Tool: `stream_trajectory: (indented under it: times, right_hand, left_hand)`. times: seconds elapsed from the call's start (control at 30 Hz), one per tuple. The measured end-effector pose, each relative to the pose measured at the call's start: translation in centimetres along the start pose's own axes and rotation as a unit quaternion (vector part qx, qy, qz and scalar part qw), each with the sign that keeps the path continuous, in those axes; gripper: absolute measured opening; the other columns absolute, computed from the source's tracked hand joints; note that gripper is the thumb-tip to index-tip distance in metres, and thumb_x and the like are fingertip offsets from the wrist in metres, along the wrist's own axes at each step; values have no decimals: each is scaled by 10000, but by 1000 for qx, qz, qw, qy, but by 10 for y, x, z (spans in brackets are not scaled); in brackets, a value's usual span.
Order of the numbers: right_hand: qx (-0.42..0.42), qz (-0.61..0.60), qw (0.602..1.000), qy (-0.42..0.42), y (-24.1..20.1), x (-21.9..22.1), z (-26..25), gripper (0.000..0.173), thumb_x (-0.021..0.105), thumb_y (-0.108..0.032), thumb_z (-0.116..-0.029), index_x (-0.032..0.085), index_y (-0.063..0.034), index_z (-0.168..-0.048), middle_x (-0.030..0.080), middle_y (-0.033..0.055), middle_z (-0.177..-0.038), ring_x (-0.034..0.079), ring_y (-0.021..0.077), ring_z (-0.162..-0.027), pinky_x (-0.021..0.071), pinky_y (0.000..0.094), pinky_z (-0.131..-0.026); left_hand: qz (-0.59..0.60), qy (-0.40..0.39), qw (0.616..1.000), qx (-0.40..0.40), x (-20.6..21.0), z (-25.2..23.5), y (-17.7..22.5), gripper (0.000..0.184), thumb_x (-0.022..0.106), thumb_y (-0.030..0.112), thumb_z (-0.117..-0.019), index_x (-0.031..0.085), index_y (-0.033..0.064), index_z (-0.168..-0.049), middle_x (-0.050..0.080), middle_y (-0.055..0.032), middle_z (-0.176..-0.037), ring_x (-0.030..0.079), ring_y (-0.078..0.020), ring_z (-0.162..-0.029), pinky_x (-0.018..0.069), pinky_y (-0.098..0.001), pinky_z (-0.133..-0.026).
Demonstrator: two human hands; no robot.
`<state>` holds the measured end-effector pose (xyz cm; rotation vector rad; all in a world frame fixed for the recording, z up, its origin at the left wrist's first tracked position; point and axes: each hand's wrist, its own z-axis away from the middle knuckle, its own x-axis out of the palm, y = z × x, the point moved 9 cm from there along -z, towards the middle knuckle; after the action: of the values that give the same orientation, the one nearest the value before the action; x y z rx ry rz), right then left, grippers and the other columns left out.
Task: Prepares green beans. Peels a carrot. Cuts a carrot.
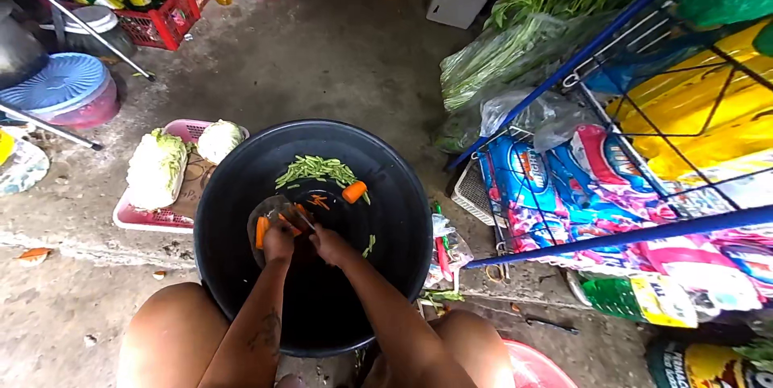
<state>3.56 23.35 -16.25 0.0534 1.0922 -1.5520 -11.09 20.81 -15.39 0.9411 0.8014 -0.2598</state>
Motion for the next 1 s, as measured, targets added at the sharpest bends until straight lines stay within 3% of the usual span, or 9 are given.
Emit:
stream_trajectory:
  times: [0.03, 0.07, 0.13, 0.17, 0.4, 0.67, 0.83, 1.0]
  right_hand:
    - [0, -23, 1000, 3, 6, -2, 0, 476, 354, -316, -1144, 353, -63, -1547, 644, 259, -1190, 706, 379, -957, 578, 532, -838]
    - [-2, -17, 1000, 12, 7, -5, 2, 470, 350, -314, -1144, 353, -63, -1541, 650, 255, -1184, 709, 375, -974, 578, 530, -854]
    - [-14, 36, 999, 32, -1, -10, 10, 431, 348, -287, -1139, 389, -65, -1506, 667, 238, -1222, 686, 375, -1132, 543, 541, -975]
    - [-20, 66, 997, 33, -6, -8, 16, 414, 347, -276, -1137, 398, -80, -1498, 670, 229, -1230, 679, 379, -1158, 540, 551, -984]
    - [-7, 152, 988, 16, -22, 4, 27, 409, 349, -231, -1130, 404, -130, -1523, 669, 215, -1257, 688, 404, -1134, 558, 576, -943]
    - [12, 113, 993, -9, -16, 12, 12, 467, 304, -269, -1144, 320, -135, -1591, 660, 233, -1279, 660, 400, -1201, 529, 578, -1001]
    - [-28, 56, 998, -30, -5, 2, -1, 460, 359, -281, -1141, 364, -53, -1540, 634, 270, -1283, 629, 405, -1233, 491, 560, -1052]
    - [16, 109, 994, 13, -18, 9, 14, 429, 333, -259, -1141, 387, -136, -1548, 664, 223, -1273, 667, 397, -1185, 538, 574, -985]
  left_hand:
    - [6, -3, 1000, -3, 1, -1, -3, 242, 575, 141, -1042, 693, 8, -1206, 710, -183, -1198, 690, -314, -1122, 523, -498, -1024]
    - [13, -2, 1000, -3, 1, -3, -5, 242, 583, 147, -1038, 692, 10, -1206, 714, -181, -1185, 701, -308, -1094, 536, -497, -1008]
    - [31, -1, 1000, 2, 2, -5, -8, 243, 582, 146, -1037, 689, 4, -1202, 715, -184, -1166, 712, -306, -1061, 555, -497, -987]
    - [37, -2, 999, 4, 3, -4, -9, 240, 577, 136, -1038, 687, -2, -1199, 715, -185, -1158, 711, -305, -1057, 555, -493, -985]
    - [33, 10, 999, -15, 1, 1, -9, 227, 595, 117, -1020, 684, 1, -1193, 713, -188, -1162, 697, -310, -1091, 533, -498, -1005]
    - [0, -3, 1000, -16, 3, 0, -8, 262, 551, 160, -1051, 686, 11, -1220, 708, -182, -1203, 681, -305, -1149, 513, -486, -1043]
    - [13, -2, 1000, -12, 2, -1, -7, 235, 563, 126, -1046, 691, 8, -1204, 710, -181, -1198, 686, -301, -1133, 516, -487, -1034]
    - [24, 6, 1000, -17, 1, 1, -9, 227, 590, 117, -1019, 691, 7, -1190, 719, -178, -1150, 695, -297, -1093, 528, -486, -1004]
